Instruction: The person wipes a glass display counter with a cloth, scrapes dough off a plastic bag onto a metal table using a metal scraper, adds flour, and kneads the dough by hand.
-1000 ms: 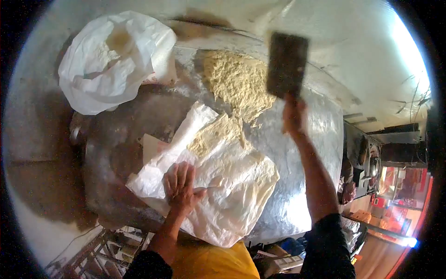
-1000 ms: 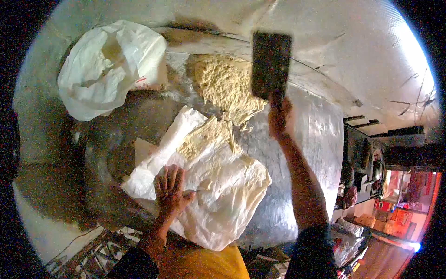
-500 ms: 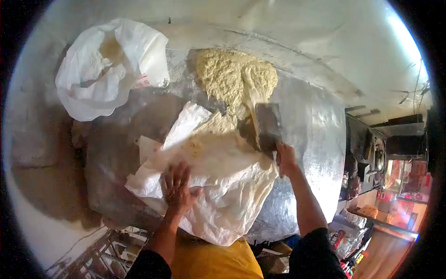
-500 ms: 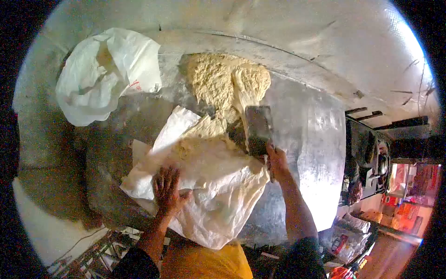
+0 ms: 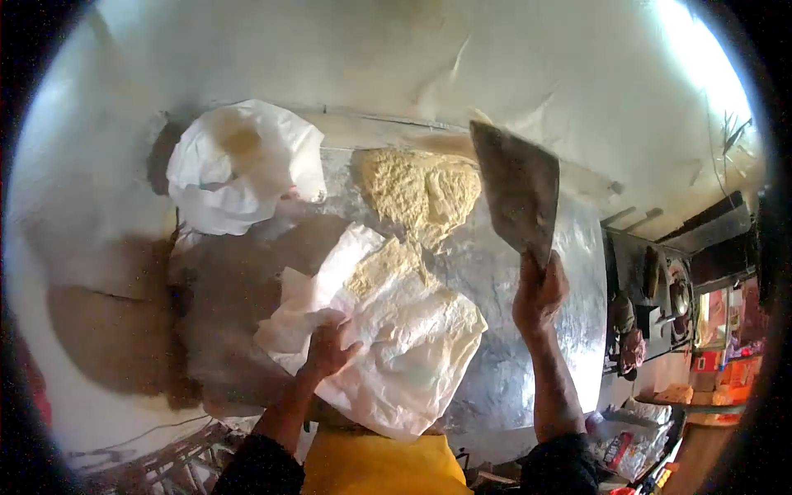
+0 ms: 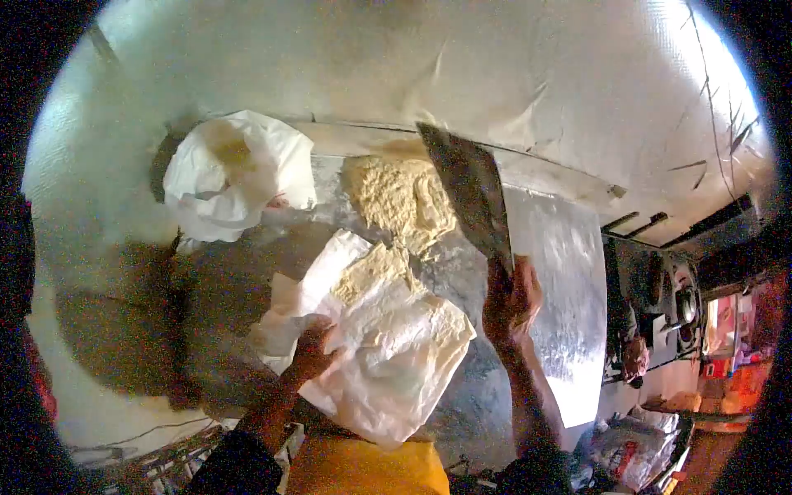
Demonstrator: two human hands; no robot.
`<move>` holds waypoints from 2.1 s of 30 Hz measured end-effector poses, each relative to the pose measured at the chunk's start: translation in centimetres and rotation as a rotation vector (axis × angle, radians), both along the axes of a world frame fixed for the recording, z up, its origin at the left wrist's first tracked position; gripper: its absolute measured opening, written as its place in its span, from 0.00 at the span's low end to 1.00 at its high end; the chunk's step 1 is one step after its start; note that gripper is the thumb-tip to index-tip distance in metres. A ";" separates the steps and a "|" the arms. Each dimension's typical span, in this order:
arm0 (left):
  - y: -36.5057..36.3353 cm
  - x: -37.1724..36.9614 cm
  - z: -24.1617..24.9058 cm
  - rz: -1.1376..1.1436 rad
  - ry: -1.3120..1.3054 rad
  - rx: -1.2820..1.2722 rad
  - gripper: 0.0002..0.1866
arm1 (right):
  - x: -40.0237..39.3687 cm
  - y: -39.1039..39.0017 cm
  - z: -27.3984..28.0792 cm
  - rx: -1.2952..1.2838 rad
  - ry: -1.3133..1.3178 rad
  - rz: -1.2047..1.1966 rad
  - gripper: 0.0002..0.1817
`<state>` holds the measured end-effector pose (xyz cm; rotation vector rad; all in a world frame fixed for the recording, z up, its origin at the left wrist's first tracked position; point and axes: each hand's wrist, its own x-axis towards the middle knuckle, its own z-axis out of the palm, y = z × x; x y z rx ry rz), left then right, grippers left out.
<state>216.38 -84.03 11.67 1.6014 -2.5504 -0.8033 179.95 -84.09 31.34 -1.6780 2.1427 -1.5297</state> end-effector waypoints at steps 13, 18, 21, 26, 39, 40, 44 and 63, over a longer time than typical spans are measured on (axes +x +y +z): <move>-1.8 8.7 3.7 0.443 0.536 0.222 0.16 | -1.7 5.3 -18.9 0.869 0.339 0.014 0.11; -13.0 10.9 3.3 0.464 0.772 -0.304 0.13 | -1.9 6.6 -22.1 0.808 0.260 0.020 0.24; -21.8 11.9 8.2 0.390 0.540 -0.744 0.12 | -1.3 7.5 -21.2 0.835 0.343 0.022 0.32; -31.1 11.7 13.5 0.453 0.542 -0.753 0.07 | 0.1 7.5 -19.7 1.048 0.256 -0.069 0.33; -51.6 16.3 3.5 -0.057 -0.323 -0.596 0.15 | 0.7 5.9 -19.3 1.039 0.130 -0.017 0.36; -51.2 16.1 3.4 -0.041 -0.323 -0.577 0.15 | 0.7 5.6 -18.9 1.122 0.117 -0.054 0.36; -51.5 16.6 3.6 -0.015 -0.299 -0.542 0.16 | 0.2 6.4 -19.9 1.071 0.166 -0.021 0.35; -20.9 -5.6 -3.8 0.003 0.813 0.559 0.21 | 0.3 9.2 -16.3 0.723 -0.290 -0.082 0.19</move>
